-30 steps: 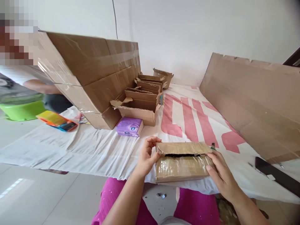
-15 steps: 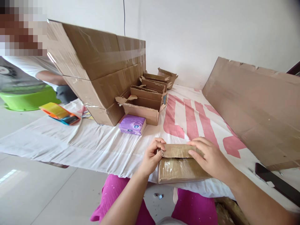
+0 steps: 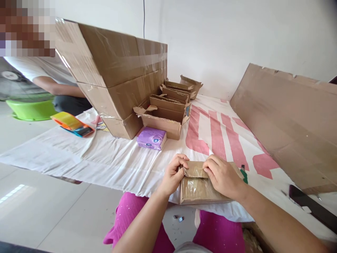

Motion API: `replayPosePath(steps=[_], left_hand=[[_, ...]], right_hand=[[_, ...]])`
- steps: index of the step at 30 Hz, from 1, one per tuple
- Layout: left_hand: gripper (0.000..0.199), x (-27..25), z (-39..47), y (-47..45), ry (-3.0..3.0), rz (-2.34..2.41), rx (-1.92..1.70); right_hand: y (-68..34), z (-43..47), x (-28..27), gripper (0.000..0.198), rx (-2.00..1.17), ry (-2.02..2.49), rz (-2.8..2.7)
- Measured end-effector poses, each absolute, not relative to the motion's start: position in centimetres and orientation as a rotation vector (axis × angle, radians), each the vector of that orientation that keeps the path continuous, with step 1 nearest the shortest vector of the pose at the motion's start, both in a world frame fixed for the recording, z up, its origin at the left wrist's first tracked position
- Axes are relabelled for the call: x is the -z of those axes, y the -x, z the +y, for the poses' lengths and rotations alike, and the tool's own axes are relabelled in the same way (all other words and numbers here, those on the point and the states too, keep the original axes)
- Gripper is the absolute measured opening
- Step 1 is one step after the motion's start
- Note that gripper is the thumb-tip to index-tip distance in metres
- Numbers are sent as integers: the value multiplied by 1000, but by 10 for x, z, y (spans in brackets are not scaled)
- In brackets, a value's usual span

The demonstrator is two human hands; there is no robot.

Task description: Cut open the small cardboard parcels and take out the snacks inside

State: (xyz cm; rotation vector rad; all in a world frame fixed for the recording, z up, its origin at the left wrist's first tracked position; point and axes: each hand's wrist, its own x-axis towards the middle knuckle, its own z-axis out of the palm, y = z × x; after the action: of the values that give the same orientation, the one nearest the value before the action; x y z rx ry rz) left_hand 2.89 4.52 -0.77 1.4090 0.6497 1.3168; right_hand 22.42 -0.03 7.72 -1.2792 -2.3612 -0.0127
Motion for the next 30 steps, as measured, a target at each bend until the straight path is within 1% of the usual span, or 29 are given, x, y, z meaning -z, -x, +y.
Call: replayPosePath(steps=[5,9,11,14,16,19,23,27,30], left_hand=[[10,4,44,-29,-1418,678,-1316],[9,5,44,-29,-1410,679,-1337],[9,7,45,-28,-1407,681,-1346],[9,11,48,-25,-1381,685,-1349],[14,13,48,-24,-1369,669,-1327],[21,12,47,-26,-1337,638,-1311],[31,3,44,-33,-1125,651,-1310],[36,-9,48,-39,-980,827,-1361],[38,-13,55,-41,-973,999,-1383]], right_hand=[[-225,-3,-82,17,-8,1118,-2424],[-227,-9,-90,14,-140,997,-2433],[-231,-18,-98,13,-293,944,-2420],[-245,-36,-111,14,-614,871,-2373],[-259,-49,-116,16,-716,886,-2323],[-284,-63,-111,18,-678,996,-2189],[-309,-73,-90,13,-616,1153,-1948],[-310,-76,-71,21,-506,1283,-1836],[-300,-74,-63,21,-429,1354,-1869]])
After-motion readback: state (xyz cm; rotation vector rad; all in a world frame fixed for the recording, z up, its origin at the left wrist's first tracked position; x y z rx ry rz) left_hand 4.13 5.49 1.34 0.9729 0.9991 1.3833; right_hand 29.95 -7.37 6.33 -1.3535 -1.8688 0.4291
